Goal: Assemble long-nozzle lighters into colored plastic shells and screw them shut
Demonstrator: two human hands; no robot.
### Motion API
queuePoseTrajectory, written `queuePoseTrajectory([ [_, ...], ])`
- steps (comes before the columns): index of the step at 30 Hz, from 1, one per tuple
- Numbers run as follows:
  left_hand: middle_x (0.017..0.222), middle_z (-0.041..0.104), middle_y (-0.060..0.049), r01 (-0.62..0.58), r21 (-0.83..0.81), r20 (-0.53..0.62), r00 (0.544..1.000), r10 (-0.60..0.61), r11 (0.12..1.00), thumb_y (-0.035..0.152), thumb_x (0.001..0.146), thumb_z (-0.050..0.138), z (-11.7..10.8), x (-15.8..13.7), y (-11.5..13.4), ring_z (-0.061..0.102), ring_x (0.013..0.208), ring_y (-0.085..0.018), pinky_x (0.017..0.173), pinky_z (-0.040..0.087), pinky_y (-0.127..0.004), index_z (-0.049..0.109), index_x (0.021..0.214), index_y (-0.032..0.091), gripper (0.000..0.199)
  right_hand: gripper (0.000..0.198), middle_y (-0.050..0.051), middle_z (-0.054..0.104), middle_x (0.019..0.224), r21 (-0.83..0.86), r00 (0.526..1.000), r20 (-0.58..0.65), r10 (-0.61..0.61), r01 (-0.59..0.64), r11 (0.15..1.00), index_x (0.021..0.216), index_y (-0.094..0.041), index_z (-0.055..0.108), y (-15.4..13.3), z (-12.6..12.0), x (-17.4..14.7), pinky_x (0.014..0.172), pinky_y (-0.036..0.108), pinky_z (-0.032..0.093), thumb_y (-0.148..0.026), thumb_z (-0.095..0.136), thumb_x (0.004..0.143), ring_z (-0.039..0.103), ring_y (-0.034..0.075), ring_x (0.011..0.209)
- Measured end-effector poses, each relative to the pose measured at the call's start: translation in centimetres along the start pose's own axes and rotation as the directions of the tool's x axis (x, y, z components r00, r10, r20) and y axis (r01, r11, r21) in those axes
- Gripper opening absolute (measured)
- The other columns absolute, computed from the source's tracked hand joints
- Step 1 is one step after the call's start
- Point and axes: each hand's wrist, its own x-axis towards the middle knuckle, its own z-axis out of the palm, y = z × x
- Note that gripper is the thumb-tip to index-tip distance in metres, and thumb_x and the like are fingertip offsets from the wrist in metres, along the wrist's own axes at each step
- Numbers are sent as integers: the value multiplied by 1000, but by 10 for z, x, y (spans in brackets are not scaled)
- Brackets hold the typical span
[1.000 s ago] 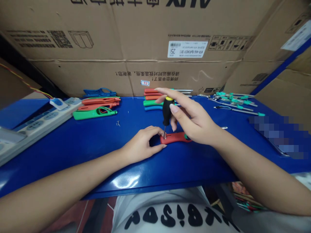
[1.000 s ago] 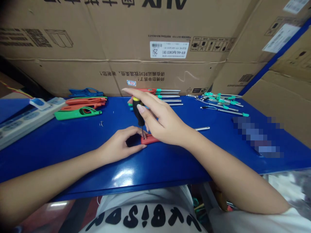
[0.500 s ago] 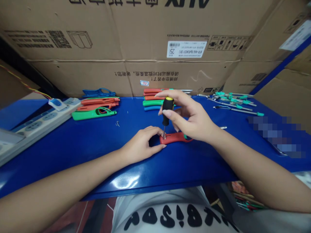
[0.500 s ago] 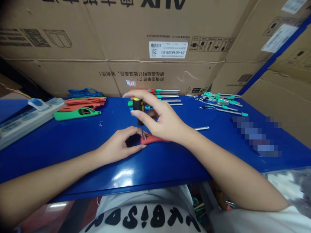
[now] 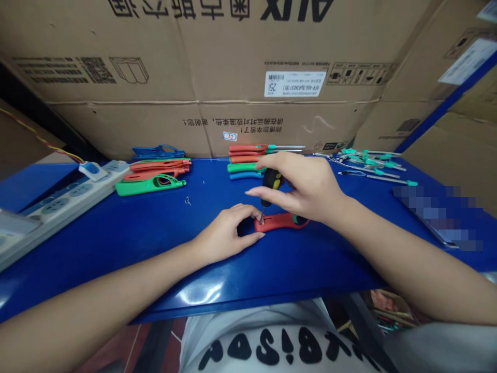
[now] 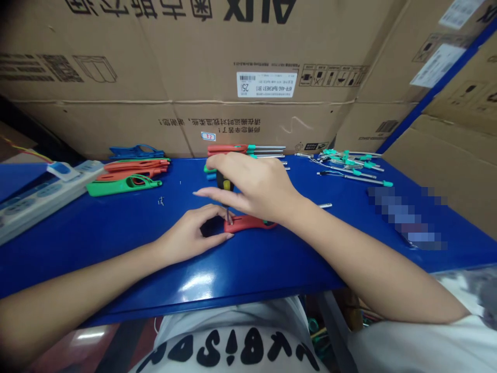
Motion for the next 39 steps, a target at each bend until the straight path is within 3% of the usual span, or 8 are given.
queuePoseTrajectory([
  [5,102,72,-1,-1,18,-8,1000,1,1000,22,88,72,0,0,0,68,97,-19,90,52,-32,63,101,21,16,40,7,65,131,255,973,226,-54,-5,967,144,-18,44,-5,-8,7,84,27,56,-24,27,108,70,12,95],
  [11,104,72,-1,21,8,0,1000,-21,1000,23,88,72,1,0,-2,68,102,-20,95,51,-35,63,101,21,16,43,8,74,109,11,993,116,-31,30,999,119,-15,64,3,-3,11,86,31,53,-52,52,99,70,20,95],
  [13,104,72,-1,18,8,2,1000,-18,1000,23,88,72,1,0,-1,68,101,-20,93,52,-34,63,101,21,16,42,10,72,115,-21,992,122,-15,18,1000,126,-16,62,4,-1,11,90,34,53,-47,45,103,69,22,104],
  [17,102,72,0,1,13,1,1000,-1,1000,21,87,72,0,0,-1,68,97,-19,90,52,-32,63,100,21,15,41,9,61,141,200,994,107,-32,10,980,144,-18,47,-1,5,9,102,34,50,-24,32,106,62,17,122],
  [24,108,73,-3,8,19,-1,1000,-8,1000,24,88,71,1,0,-1,69,103,-21,95,52,-35,64,104,21,18,41,6,76,100,-78,996,-23,-81,79,994,122,-16,65,0,14,1,82,30,55,-48,51,101,71,18,89],
  [30,103,74,-2,-4,29,-5,1000,5,1000,22,87,71,-1,1,2,69,98,-20,91,53,-33,63,99,20,15,39,9,62,138,188,998,64,-8,-4,982,139,-19,51,-3,12,6,99,35,52,-22,29,106,61,17,120],
  [36,105,73,-2,13,10,2,1000,-13,1000,24,88,70,0,1,1,69,100,-21,94,53,-35,64,102,21,16,46,8,73,110,5,999,-16,27,-27,1000,122,-16,64,-4,13,3,89,36,54,-54,56,96,68,22,98],
  [39,107,74,-4,26,17,2,1000,-26,1000,27,88,70,0,0,0,69,102,-23,95,53,-38,64,103,20,17,37,10,69,122,108,999,32,40,-43,993,126,-17,61,-9,10,5,95,36,53,-41,41,105,64,21,113],
])
